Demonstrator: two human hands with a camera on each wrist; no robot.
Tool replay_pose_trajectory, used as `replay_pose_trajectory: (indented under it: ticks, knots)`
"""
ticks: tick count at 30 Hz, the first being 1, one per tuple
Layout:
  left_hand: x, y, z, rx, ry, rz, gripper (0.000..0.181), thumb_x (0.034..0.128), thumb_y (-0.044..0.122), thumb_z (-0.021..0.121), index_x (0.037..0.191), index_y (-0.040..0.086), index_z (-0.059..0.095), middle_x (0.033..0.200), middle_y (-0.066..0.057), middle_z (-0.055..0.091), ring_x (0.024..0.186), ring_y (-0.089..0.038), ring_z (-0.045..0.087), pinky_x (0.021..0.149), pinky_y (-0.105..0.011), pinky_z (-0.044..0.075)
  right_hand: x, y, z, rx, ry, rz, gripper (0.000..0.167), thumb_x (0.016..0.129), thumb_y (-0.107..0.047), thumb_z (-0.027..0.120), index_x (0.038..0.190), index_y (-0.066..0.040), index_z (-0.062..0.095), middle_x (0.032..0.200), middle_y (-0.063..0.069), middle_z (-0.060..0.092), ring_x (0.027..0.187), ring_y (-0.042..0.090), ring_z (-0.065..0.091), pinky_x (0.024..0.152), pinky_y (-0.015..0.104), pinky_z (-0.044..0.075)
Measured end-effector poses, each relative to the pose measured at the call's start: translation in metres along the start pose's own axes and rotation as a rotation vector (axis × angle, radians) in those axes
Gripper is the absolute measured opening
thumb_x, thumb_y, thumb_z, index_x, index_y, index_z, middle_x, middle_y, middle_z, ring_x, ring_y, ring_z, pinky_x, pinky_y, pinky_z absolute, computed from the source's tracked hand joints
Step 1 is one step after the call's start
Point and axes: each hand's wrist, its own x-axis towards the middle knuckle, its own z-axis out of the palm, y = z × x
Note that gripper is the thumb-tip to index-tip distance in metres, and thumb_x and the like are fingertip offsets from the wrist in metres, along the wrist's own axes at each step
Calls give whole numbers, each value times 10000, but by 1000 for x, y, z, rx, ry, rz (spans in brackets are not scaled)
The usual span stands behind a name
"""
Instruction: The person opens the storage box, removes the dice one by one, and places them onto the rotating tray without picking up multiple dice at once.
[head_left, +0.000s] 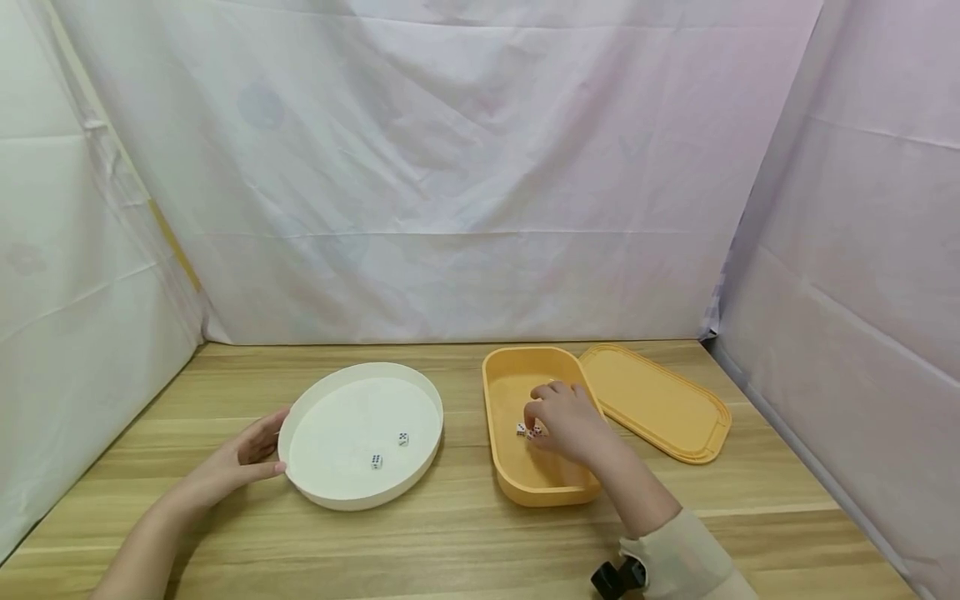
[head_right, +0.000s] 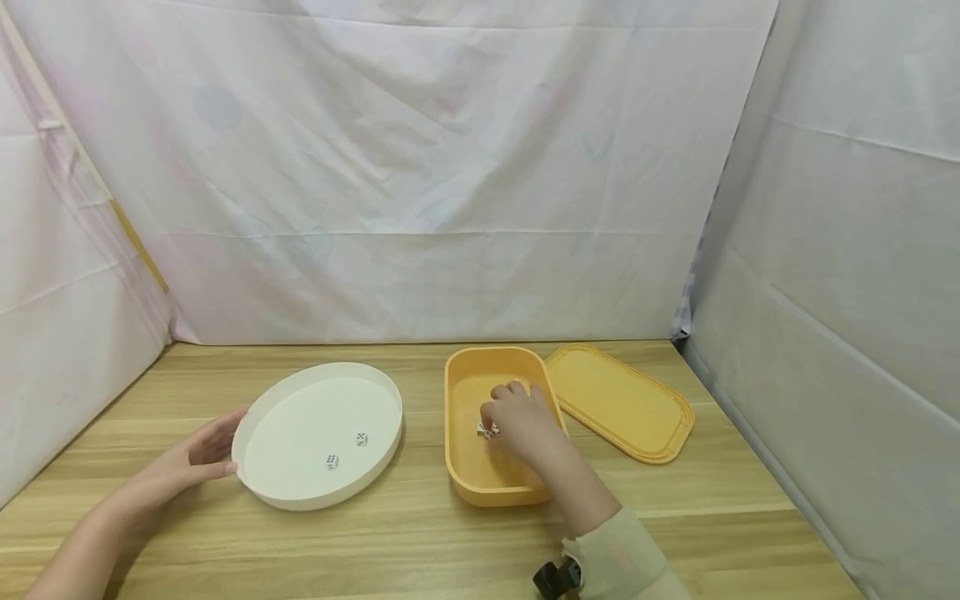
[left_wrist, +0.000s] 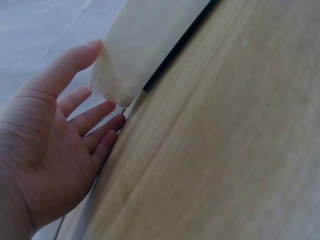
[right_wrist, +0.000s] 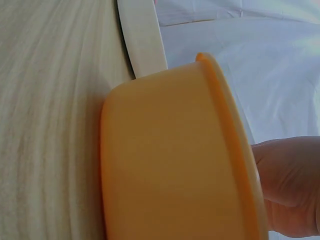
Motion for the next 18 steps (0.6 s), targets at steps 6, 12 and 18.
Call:
replay_pose_trajectory:
  ticks: [6, 12, 18]
  knots:
    - [0, 0, 0, 3, -3, 1, 734, 919, 33, 616, 1495, -51, 167, 1472, -342, 219, 1177, 103, 390, 918, -113, 353, 2, -3, -11, 4, 4, -4, 172, 777, -230, 812, 795, -233, 642, 1196, 108, 588, 1166, 365, 470, 943, 648, 307]
    - [0, -1, -1, -2, -4, 8, 730, 920, 29, 613, 1491, -60, 166, 1470, -351, 209, 1177, 109, 387, 920, -106, 345, 5, -8, -21, -30, 20, -20, 153, 794, -228, 791, 799, -238, 639, 1198, 82, 583, 1169, 348, 465, 962, 618, 307]
    - [1, -1, -1, -4, -7, 18, 728, 920, 24, 611, 1488, -67, 166, 1472, -351, 203, 1185, 102, 388, 922, -100, 341, 8, -12, -31, -36, 14, -30, 144, 800, -230, 787, 806, -244, 643, 1216, 78, 580, 1185, 341, 456, 986, 614, 285]
